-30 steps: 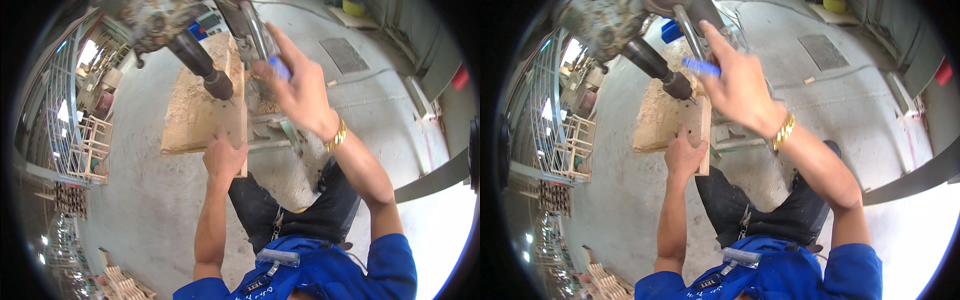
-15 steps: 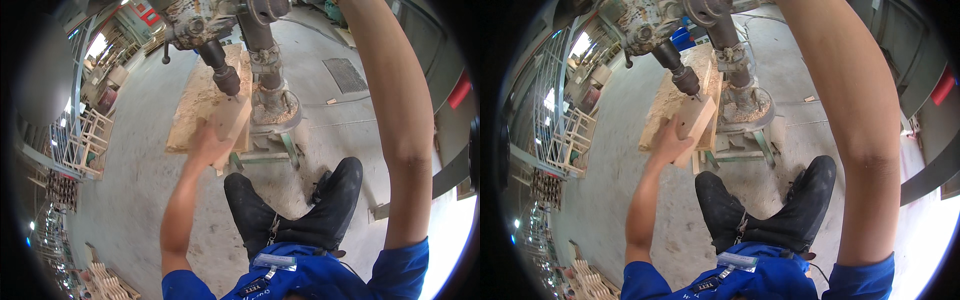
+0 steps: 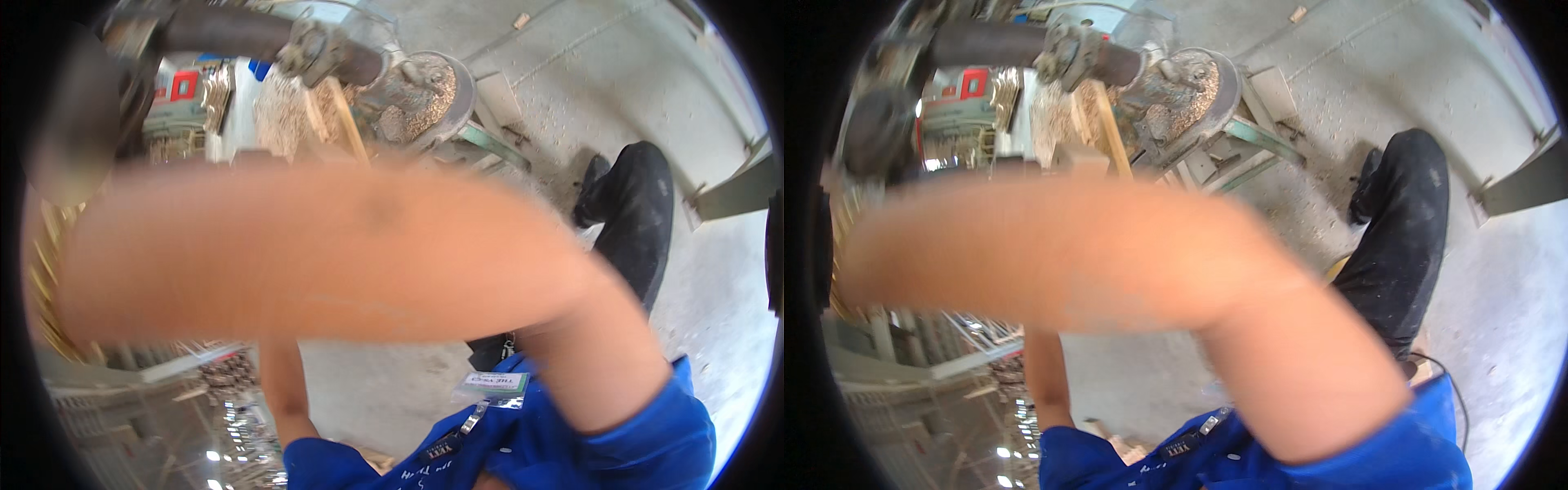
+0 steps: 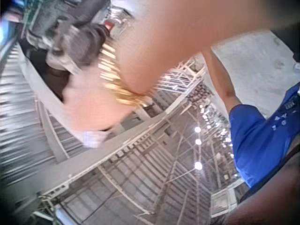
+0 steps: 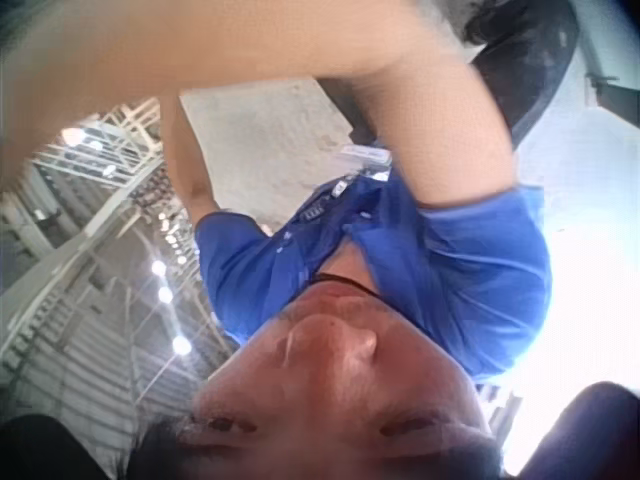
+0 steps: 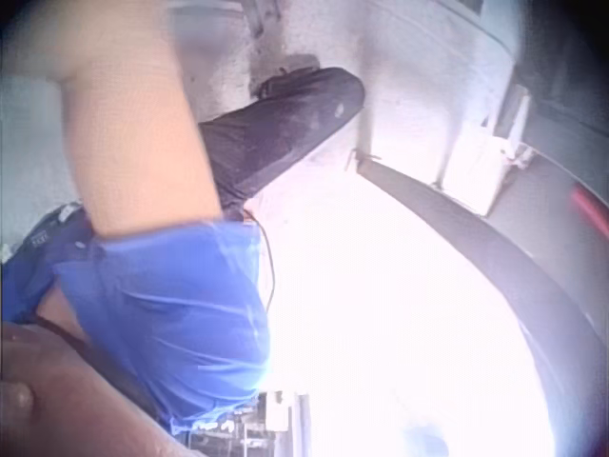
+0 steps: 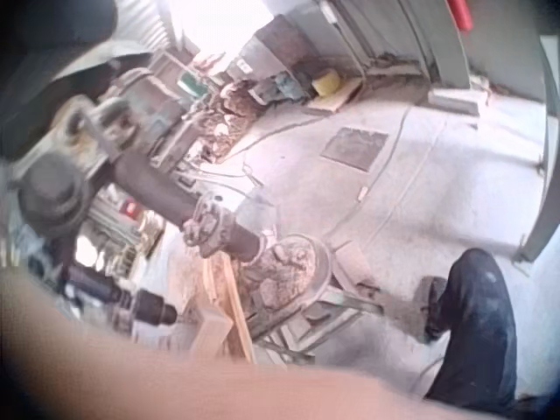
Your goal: The person operates a drill press to drill holes into small rectangular wooden pieces. They hold each piece under the drill bit, lower the drill to create holes, and then remove the piece. The process is repeated for multiple pieces.
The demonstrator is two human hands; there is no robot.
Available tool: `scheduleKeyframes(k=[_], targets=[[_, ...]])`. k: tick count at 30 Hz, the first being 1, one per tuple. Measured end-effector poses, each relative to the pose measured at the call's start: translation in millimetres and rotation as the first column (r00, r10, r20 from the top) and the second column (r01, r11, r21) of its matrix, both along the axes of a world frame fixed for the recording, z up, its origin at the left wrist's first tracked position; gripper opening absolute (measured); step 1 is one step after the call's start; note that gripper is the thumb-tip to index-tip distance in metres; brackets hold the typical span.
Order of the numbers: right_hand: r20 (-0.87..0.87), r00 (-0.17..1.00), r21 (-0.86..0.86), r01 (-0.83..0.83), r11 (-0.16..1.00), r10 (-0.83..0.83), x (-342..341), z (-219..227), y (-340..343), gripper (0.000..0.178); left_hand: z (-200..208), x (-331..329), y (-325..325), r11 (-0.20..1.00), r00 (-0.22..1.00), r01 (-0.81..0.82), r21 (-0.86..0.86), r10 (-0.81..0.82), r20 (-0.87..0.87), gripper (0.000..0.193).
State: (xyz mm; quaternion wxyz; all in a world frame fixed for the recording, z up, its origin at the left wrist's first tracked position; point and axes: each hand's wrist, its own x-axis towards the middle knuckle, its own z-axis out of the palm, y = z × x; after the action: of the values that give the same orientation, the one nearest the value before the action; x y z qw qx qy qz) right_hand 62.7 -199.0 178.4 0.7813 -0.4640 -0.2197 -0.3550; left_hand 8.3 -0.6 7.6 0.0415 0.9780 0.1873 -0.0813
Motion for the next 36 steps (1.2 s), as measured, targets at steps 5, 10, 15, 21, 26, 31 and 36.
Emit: scheduleKeyframes(k=[5, 10, 15, 21, 26, 31, 36], targets=[[0.059, 0.997, 0.232, -0.062, 0.971, 0.050, -8.2, 49.6, 26.3, 0.055, -9.1, -7.7, 52.6, 0.963, 0.965, 0.193, -0.189, -0.151, 0.215, 0.078], [0.080, 0.996, 0.438, 0.004, 0.899, -0.043, 18.9, 12.9, 13.5, 0.015, -15.3, -8.2, 45.1, 0.968, 0.973, 0.159, -0.193, -0.120, 0.196, 0.086], [0.238, 0.966, 0.463, -0.202, 0.863, 0.099, 23.2, 8.6, 5.8, 0.013, -6.1, -25.0, 54.6, 0.987, 0.968, 0.128, -0.101, -0.102, 0.231, 0.095], [0.233, 0.962, 0.497, -0.241, 0.833, 0.140, 15.1, 2.1, 6.2, 0.013, 1.9, -35.5, 57.7, 0.985, 0.983, 0.074, -0.159, -0.046, 0.177, 0.087], [0.322, 0.946, 0.451, -0.193, 0.872, 0.043, 18.3, -14.1, 8.7, 0.012, -1.6, -33.9, 60.1, 0.986, 0.970, 0.098, -0.137, -0.064, 0.233, 0.093], [0.393, 0.920, 0.504, -0.208, 0.838, -0.008, 25.2, -26.0, 13.1, 0.014, -10.3, -12.3, 46.8, 0.982, 0.981, 0.085, -0.170, -0.052, 0.189, 0.091], [0.531, 0.841, 0.256, -0.280, 0.925, 0.108, 10.1, -35.0, 15.4, 0.022, -10.3, -29.1, 51.4, 0.983, 0.973, 0.056, -0.174, -0.015, 0.230, 0.085]])
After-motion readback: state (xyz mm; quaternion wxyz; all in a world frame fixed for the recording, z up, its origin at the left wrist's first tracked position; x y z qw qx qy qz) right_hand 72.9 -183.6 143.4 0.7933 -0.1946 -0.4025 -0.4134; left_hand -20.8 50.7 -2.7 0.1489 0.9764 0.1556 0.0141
